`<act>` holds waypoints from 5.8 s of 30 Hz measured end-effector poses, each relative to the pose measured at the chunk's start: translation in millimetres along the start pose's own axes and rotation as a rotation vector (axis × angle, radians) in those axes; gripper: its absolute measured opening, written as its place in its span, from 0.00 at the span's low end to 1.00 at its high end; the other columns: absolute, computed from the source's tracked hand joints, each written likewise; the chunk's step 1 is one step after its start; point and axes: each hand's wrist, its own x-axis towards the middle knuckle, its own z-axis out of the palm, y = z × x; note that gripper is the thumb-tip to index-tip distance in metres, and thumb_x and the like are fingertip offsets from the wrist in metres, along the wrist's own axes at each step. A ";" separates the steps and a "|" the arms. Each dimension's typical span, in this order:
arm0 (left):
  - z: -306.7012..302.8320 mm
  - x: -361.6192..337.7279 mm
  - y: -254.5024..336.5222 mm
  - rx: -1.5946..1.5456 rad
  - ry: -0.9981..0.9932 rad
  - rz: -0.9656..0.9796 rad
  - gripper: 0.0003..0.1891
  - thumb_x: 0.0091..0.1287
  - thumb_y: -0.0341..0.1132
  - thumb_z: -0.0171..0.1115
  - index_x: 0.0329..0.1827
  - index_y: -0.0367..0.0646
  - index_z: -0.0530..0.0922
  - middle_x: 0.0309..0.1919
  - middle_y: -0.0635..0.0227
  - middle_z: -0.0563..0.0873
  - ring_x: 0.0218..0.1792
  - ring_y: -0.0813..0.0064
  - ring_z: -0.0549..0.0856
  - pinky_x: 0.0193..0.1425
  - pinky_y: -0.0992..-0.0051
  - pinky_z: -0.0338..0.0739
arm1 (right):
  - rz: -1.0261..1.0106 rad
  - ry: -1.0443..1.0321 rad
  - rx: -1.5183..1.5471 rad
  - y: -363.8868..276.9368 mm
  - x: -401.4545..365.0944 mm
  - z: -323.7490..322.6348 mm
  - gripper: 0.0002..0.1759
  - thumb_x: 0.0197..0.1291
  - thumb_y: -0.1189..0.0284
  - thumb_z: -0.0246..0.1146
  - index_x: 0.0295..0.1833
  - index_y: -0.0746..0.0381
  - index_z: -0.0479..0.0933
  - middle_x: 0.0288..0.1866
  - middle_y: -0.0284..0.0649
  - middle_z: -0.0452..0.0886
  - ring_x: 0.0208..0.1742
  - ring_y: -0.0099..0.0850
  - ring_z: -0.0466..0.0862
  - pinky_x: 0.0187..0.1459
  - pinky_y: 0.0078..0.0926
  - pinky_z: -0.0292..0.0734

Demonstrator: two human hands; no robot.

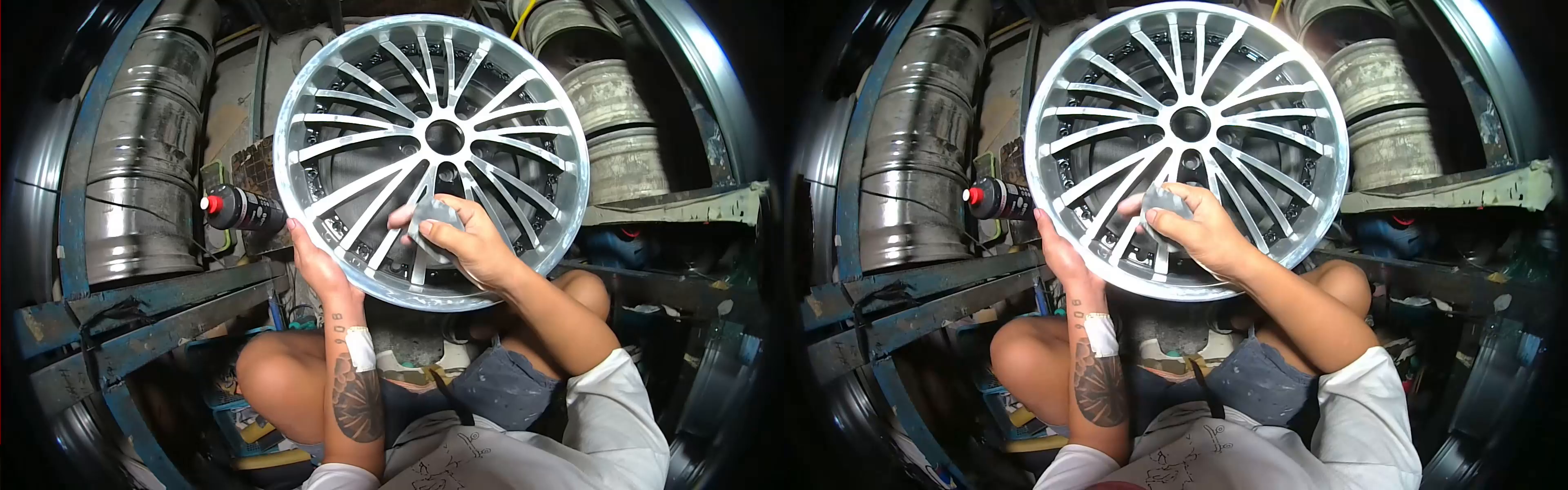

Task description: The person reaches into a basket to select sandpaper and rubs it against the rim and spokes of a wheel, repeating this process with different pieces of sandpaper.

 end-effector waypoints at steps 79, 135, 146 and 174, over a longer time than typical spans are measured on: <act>4.4 0.7 -1.9 0.022 0.073 0.066 0.29 0.87 0.53 0.50 0.71 0.33 0.76 0.60 0.56 0.87 0.56 0.64 0.90 0.62 0.63 0.86 | -0.421 -0.370 -1.856 17.2 6.2 35.6 0.26 0.60 0.65 0.68 0.66 0.44 0.88 0.31 0.34 0.83 0.25 0.35 0.86 0.30 0.37 0.79; 6.5 -0.1 0.7 0.004 0.068 0.061 0.28 0.88 0.53 0.48 0.71 0.36 0.75 0.61 0.57 0.86 0.58 0.64 0.89 0.63 0.62 0.87 | -0.289 -0.014 -1.749 25.2 -5.7 38.1 0.26 0.59 0.77 0.67 0.62 0.44 0.89 0.33 0.36 0.87 0.26 0.42 0.87 0.26 0.42 0.79; 3.0 3.4 -5.1 0.027 0.099 0.113 0.27 0.87 0.53 0.49 0.68 0.35 0.77 0.59 0.57 0.87 0.55 0.65 0.90 0.61 0.65 0.86 | -0.349 -0.058 -1.755 29.3 -2.3 31.9 0.25 0.59 0.76 0.68 0.62 0.46 0.89 0.31 0.38 0.87 0.26 0.43 0.86 0.27 0.43 0.79; 5.1 1.5 0.1 0.021 0.072 0.066 0.29 0.87 0.54 0.50 0.70 0.33 0.76 0.62 0.57 0.86 0.58 0.64 0.88 0.66 0.64 0.83 | 0.113 -0.060 -0.076 13.4 -7.5 14.2 0.13 0.71 0.75 0.72 0.36 0.60 0.74 0.34 0.35 0.83 0.33 0.21 0.85 0.36 0.22 0.81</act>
